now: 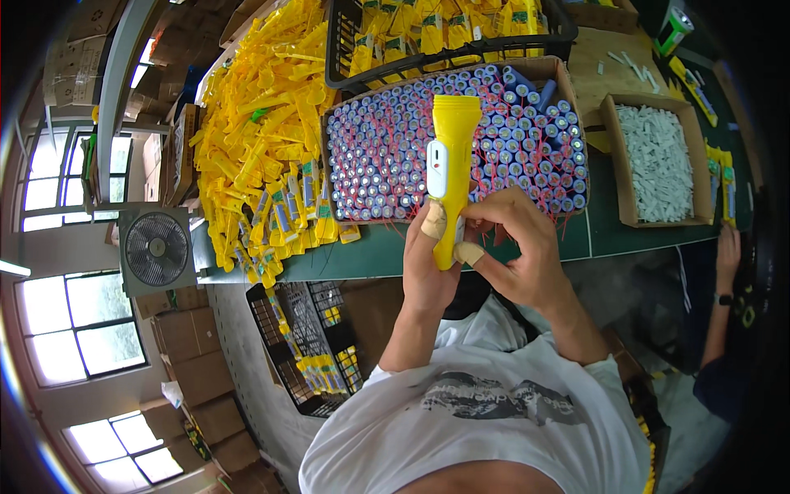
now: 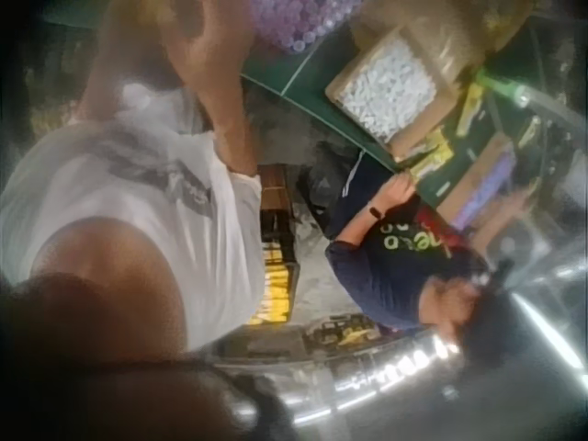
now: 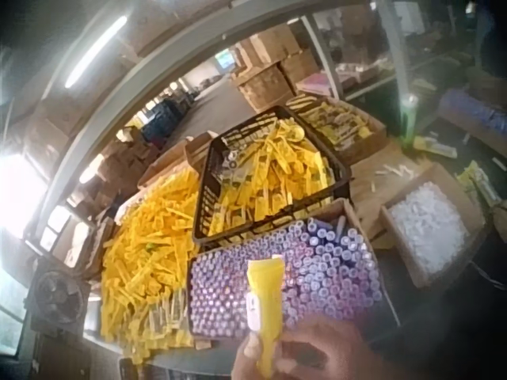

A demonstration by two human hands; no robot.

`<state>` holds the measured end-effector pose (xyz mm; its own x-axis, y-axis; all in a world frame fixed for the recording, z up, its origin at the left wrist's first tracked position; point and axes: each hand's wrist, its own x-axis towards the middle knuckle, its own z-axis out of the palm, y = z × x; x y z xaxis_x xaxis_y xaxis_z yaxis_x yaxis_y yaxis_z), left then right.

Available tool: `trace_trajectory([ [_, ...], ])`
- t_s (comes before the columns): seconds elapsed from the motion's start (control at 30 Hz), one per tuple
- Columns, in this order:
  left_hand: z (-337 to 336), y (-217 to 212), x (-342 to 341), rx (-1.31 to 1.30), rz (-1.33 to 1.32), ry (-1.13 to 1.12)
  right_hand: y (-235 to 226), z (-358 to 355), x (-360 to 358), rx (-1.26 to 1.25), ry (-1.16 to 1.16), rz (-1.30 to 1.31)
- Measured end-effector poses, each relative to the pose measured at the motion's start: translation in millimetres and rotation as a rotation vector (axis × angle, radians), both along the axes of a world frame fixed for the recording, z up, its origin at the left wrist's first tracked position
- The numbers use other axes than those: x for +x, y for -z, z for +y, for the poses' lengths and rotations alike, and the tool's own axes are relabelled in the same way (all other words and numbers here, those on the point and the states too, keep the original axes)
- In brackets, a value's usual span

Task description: The person assembles flashlights by inserting small switch components into yellow plastic flashlight casings by hand and placing the assembled units into a crate.

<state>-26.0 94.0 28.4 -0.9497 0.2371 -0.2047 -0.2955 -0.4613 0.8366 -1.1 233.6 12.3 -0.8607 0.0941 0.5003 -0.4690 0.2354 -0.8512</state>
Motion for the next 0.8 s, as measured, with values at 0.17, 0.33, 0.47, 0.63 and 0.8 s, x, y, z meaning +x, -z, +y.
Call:
trace_trajectory([
  [0.17, 8.8, -0.6, 0.7, 0.053, -0.055, 0.101, 7.5, 2.5, 4.0, -0.135, -0.055, -0.034],
  [0.33, -2.0, 3.0, -5.6, 0.282, -0.076, 0.119, 22.4, -7.8, 13.3, -0.280, -0.128, 0.037],
  [0.47, -4.9, 5.2, -5.7, 0.367, -0.158, 0.087, 26.3, -10.4, 5.1, -0.069, -0.084, 0.299],
  [0.63, -11.3, 7.8, 2.5, 0.404, -0.222, 0.109, 28.5, -21.9, 2.6, -0.191, 0.000, 0.081],
  [0.8, -27.8, 12.8, 2.4, 0.397, -0.262, 0.136, 24.8, -39.9, 2.2, -0.658, -0.098, -0.138],
])
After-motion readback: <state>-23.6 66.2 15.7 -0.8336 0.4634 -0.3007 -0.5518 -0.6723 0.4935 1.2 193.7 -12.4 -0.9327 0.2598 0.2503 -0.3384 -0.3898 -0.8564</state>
